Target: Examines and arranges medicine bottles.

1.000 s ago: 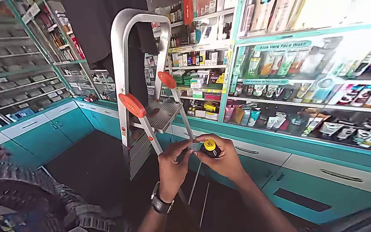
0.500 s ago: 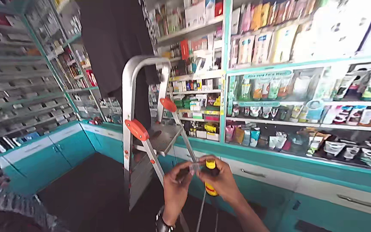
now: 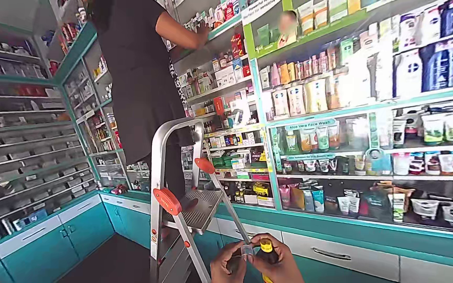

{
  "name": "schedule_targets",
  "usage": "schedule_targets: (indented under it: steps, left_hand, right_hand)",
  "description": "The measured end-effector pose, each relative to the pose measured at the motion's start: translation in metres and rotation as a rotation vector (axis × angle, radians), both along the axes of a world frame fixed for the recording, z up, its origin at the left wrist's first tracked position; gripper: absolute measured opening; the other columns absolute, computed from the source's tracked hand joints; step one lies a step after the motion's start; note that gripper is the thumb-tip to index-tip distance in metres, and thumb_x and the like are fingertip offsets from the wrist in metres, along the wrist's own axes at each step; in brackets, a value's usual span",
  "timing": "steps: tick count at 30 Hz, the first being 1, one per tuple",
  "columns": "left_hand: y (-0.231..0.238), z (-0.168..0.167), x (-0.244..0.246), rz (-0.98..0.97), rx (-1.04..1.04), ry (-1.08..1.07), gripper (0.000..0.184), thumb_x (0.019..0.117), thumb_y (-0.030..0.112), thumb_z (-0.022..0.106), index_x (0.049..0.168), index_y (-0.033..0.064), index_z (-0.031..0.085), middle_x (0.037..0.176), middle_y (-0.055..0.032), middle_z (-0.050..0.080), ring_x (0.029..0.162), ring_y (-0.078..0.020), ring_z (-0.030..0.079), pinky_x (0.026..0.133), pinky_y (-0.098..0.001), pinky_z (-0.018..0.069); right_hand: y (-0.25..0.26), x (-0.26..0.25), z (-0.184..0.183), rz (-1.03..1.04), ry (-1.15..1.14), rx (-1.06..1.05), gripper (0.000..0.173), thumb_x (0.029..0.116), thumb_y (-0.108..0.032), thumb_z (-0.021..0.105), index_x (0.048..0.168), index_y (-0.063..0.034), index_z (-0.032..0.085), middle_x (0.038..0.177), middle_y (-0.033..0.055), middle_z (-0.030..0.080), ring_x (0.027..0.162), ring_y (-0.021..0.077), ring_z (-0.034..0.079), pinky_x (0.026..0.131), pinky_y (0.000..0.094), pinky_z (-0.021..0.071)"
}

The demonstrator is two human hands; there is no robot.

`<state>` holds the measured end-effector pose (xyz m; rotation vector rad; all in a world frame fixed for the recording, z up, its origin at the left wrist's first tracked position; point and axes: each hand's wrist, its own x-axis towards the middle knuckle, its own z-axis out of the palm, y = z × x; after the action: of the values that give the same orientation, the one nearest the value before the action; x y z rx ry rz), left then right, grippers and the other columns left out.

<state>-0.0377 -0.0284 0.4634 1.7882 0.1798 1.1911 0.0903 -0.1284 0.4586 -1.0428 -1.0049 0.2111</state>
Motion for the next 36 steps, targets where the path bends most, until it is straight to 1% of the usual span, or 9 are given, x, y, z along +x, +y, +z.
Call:
schedule_targets:
  steps: [2, 5, 9, 15, 20, 23, 28, 31, 36]
  left_hand:
    - [-0.001, 0.001, 0.0, -0.03, -0.003, 0.009, 0.029, 0.0846, -0.012, 0.069, 0.113, -0.0082, 0.072, 0.11, -0.0155, 0.074, 0.096, -0.0155, 0.073, 0.088, -0.0315, 0.0625]
    - [-0.004, 0.002, 0.002, -0.065, -0.044, 0.014, 0.026, 0.0844, -0.011, 0.07, 0.11, -0.0086, 0.071, 0.11, -0.0148, 0.073, 0.094, -0.0157, 0.073, 0.085, -0.0325, 0.0632]
    - [-0.006, -0.003, 0.008, -0.082, -0.108, -0.004, 0.028, 0.0828, -0.013, 0.07, 0.111, -0.0086, 0.07, 0.109, -0.0145, 0.073, 0.092, -0.0167, 0.074, 0.083, -0.0326, 0.0638]
    - [-0.004, -0.005, 0.013, -0.115, -0.137, -0.029, 0.027, 0.0832, -0.012, 0.07, 0.11, -0.0076, 0.07, 0.107, -0.0143, 0.074, 0.091, -0.0176, 0.074, 0.082, -0.0316, 0.0638]
    - [-0.006, -0.004, 0.014, -0.149, -0.133, -0.03, 0.027, 0.0844, -0.011, 0.071, 0.111, -0.0077, 0.07, 0.106, -0.0145, 0.074, 0.091, -0.0182, 0.074, 0.082, -0.0322, 0.0639]
    - [-0.008, -0.005, 0.014, -0.157, -0.124, -0.01, 0.027, 0.0847, -0.011, 0.071, 0.112, -0.0092, 0.069, 0.108, -0.0162, 0.074, 0.092, -0.0198, 0.074, 0.083, -0.0336, 0.0641]
    - [-0.008, -0.006, 0.015, -0.168, -0.127, -0.001, 0.029, 0.084, -0.011, 0.072, 0.112, -0.0088, 0.069, 0.112, -0.0156, 0.072, 0.093, -0.0183, 0.074, 0.083, -0.0331, 0.0638]
    - [-0.006, -0.008, 0.016, -0.18, -0.182, -0.018, 0.028, 0.0837, -0.011, 0.072, 0.111, -0.0084, 0.069, 0.111, -0.015, 0.071, 0.092, -0.0182, 0.073, 0.082, -0.0332, 0.0637]
    - [-0.008, -0.01, 0.017, -0.197, -0.296, -0.032, 0.026, 0.0842, -0.011, 0.072, 0.11, -0.0093, 0.068, 0.104, -0.015, 0.072, 0.089, -0.018, 0.072, 0.081, -0.0327, 0.0624]
  right_hand:
    - [-0.002, 0.002, -0.002, 0.0, 0.011, 0.002, 0.037, 0.0746, 0.004, 0.083, 0.108, -0.0033, 0.069, 0.096, 0.0025, 0.076, 0.066, 0.0091, 0.068, 0.059, 0.0256, 0.0586]
    - [-0.006, 0.008, -0.005, 0.001, 0.018, 0.019, 0.037, 0.0746, 0.006, 0.08, 0.108, -0.0031, 0.068, 0.095, 0.0039, 0.077, 0.07, 0.0114, 0.071, 0.061, 0.0271, 0.0597]
    - [-0.007, 0.014, -0.01, 0.0, 0.055, 0.019, 0.036, 0.0747, 0.003, 0.08, 0.108, -0.0037, 0.069, 0.093, 0.0069, 0.077, 0.064, 0.0149, 0.07, 0.054, 0.028, 0.0588]
    - [-0.008, 0.019, -0.011, 0.015, 0.083, 0.002, 0.036, 0.0753, -0.001, 0.081, 0.109, -0.0035, 0.068, 0.095, 0.0091, 0.077, 0.066, 0.0179, 0.071, 0.054, 0.0295, 0.0599]
    - [-0.011, 0.021, -0.013, 0.033, 0.1, 0.018, 0.034, 0.0757, -0.001, 0.081, 0.107, -0.0027, 0.068, 0.093, 0.01, 0.076, 0.066, 0.0176, 0.071, 0.053, 0.0284, 0.0599]
    - [-0.014, 0.021, -0.014, 0.024, 0.106, 0.006, 0.034, 0.0748, -0.002, 0.08, 0.107, -0.0044, 0.069, 0.093, 0.0084, 0.077, 0.066, 0.0159, 0.071, 0.053, 0.0266, 0.059]
    - [-0.015, 0.022, -0.017, 0.031, 0.116, 0.025, 0.035, 0.0742, -0.001, 0.081, 0.107, -0.0048, 0.069, 0.092, 0.0083, 0.077, 0.066, 0.0143, 0.071, 0.054, 0.0245, 0.0587]
    - [-0.013, 0.022, -0.019, 0.034, 0.14, 0.025, 0.035, 0.0745, 0.001, 0.08, 0.107, -0.0035, 0.068, 0.093, 0.0088, 0.076, 0.064, 0.0151, 0.07, 0.053, 0.0255, 0.059]
    - [-0.014, 0.023, -0.02, 0.073, 0.185, -0.007, 0.035, 0.0792, 0.002, 0.079, 0.111, -0.0001, 0.065, 0.096, 0.0107, 0.076, 0.07, 0.0176, 0.072, 0.055, 0.0288, 0.0606]
